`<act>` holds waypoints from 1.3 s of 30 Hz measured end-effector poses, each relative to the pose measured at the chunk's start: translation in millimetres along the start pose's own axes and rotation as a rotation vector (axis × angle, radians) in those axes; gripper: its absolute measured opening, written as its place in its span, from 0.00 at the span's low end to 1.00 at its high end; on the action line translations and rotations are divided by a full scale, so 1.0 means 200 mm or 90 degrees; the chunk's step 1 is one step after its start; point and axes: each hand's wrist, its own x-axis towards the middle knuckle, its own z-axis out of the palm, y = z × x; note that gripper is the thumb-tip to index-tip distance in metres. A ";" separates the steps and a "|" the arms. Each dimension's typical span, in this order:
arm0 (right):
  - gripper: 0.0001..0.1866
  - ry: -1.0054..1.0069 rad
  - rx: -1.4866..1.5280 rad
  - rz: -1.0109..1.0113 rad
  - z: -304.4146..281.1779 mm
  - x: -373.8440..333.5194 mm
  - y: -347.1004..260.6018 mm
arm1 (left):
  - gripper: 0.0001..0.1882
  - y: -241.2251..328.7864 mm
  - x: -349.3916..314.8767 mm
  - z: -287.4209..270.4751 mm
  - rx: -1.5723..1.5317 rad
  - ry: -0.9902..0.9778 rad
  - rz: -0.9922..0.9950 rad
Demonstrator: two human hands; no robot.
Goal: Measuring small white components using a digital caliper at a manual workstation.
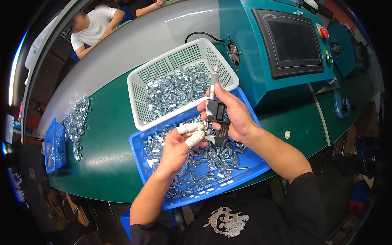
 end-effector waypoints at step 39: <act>0.24 0.003 -0.037 0.021 -0.02 0.01 0.00 | 0.11 0.01 0.01 -0.11 0.905 0.173 0.157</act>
